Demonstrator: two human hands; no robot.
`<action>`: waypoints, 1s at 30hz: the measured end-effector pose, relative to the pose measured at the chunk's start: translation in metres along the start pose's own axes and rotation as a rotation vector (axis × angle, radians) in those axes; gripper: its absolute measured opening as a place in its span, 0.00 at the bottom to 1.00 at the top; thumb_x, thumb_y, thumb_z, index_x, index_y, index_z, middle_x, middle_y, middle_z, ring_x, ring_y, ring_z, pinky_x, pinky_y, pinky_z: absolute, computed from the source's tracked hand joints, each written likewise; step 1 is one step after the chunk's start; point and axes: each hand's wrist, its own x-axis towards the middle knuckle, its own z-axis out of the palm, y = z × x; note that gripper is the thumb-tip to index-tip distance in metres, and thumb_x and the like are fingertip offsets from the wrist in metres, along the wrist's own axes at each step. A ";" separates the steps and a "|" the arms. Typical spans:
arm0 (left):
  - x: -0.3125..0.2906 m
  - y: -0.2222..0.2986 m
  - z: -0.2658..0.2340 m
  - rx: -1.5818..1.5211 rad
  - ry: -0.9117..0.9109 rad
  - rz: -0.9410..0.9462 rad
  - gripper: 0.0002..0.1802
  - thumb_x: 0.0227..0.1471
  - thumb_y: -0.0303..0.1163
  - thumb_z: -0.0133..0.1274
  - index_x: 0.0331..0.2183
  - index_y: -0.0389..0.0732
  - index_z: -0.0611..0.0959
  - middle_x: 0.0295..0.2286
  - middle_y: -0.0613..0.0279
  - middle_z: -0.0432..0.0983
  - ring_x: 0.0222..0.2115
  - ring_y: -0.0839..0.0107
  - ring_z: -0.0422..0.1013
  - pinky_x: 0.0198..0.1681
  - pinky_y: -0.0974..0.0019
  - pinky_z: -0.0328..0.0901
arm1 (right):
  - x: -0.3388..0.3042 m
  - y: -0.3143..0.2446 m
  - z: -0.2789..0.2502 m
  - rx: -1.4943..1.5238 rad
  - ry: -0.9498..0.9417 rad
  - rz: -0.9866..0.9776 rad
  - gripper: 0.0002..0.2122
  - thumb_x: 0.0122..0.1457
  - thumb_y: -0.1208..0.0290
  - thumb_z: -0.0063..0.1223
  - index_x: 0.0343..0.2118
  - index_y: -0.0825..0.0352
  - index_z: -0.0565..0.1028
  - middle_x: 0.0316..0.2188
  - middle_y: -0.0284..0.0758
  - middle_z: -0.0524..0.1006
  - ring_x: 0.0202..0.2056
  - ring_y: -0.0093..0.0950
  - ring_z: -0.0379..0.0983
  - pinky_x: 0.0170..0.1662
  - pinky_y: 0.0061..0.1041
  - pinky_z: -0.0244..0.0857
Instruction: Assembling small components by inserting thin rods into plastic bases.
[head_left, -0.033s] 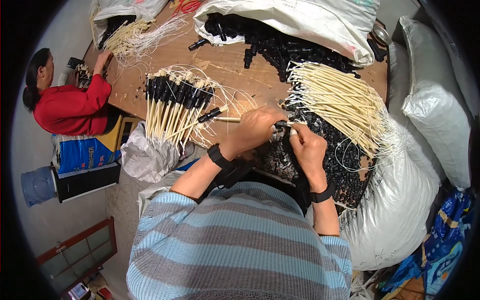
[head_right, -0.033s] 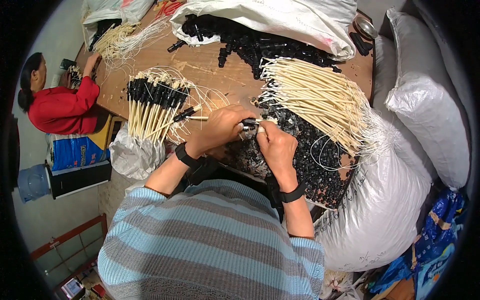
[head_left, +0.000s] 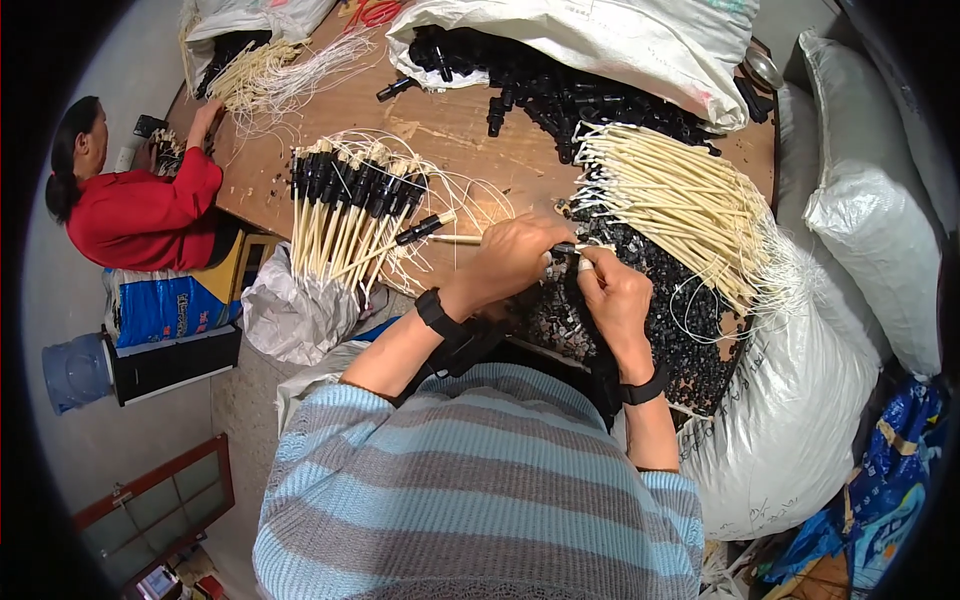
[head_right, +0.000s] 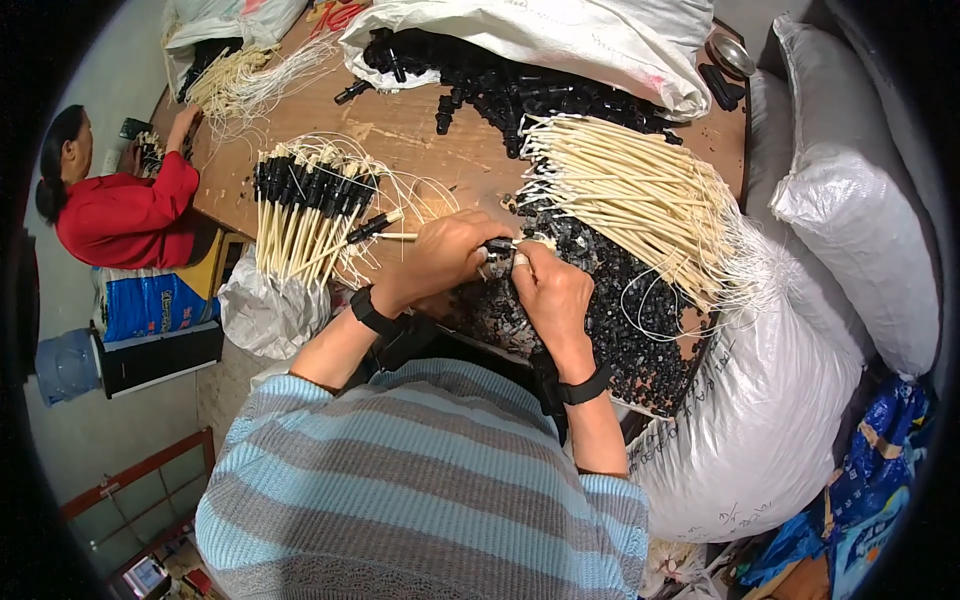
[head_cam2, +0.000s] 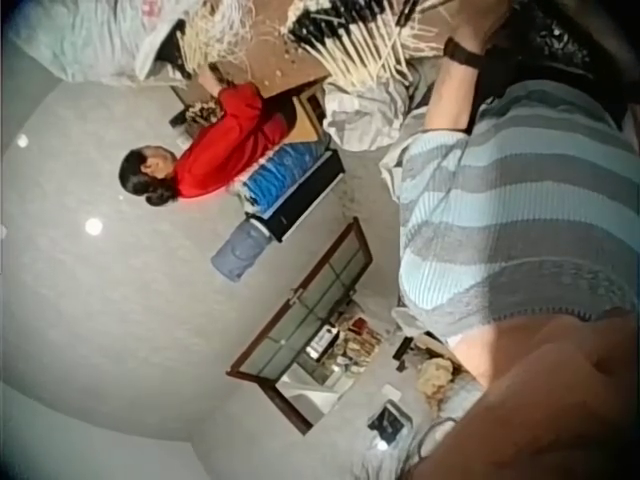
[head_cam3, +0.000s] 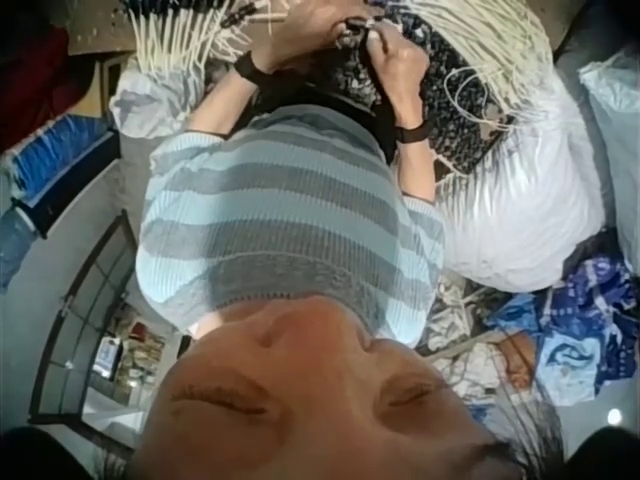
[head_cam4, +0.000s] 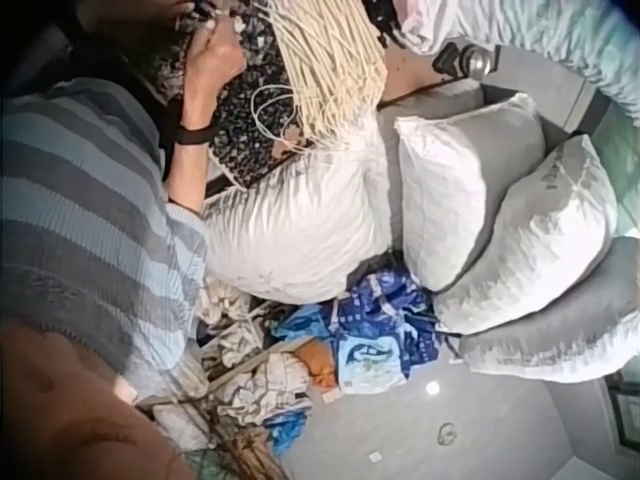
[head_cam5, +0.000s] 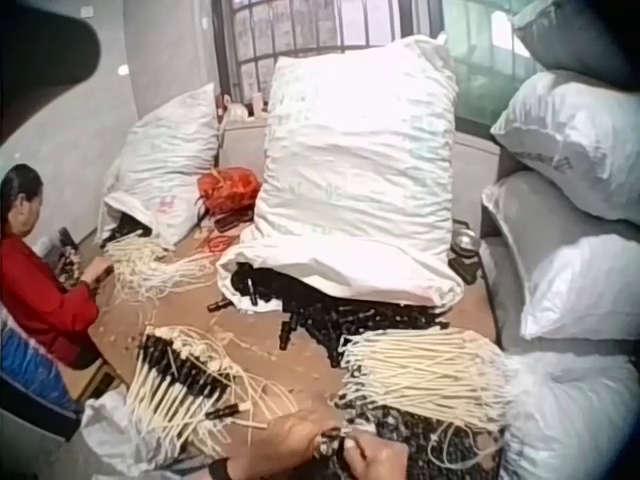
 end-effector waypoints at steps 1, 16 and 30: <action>-0.001 0.000 0.000 0.000 -0.001 0.000 0.21 0.38 0.18 0.49 0.39 0.40 0.79 0.33 0.51 0.76 0.37 0.50 0.72 0.39 0.54 0.67 | -0.001 0.001 0.001 0.020 -0.017 -0.005 0.06 0.51 0.76 0.56 0.33 0.64 0.79 0.14 0.38 0.72 0.16 0.31 0.71 0.22 0.27 0.63; 0.006 -0.006 0.002 -0.253 0.214 0.215 0.08 0.36 0.21 0.57 0.27 0.37 0.81 0.26 0.61 0.77 0.28 0.61 0.72 0.32 0.64 0.66 | -0.003 -0.010 -0.001 0.009 -0.153 0.004 0.06 0.57 0.77 0.52 0.38 0.66 0.74 0.25 0.45 0.76 0.25 0.43 0.75 0.27 0.34 0.67; 0.052 -0.054 0.036 0.006 0.137 -0.242 0.15 0.37 0.18 0.57 0.33 0.38 0.81 0.29 0.55 0.77 0.30 0.57 0.74 0.34 0.57 0.67 | -0.012 0.010 -0.004 0.294 -0.034 0.427 0.05 0.54 0.75 0.53 0.32 0.68 0.78 0.13 0.27 0.65 0.17 0.15 0.58 0.22 0.19 0.54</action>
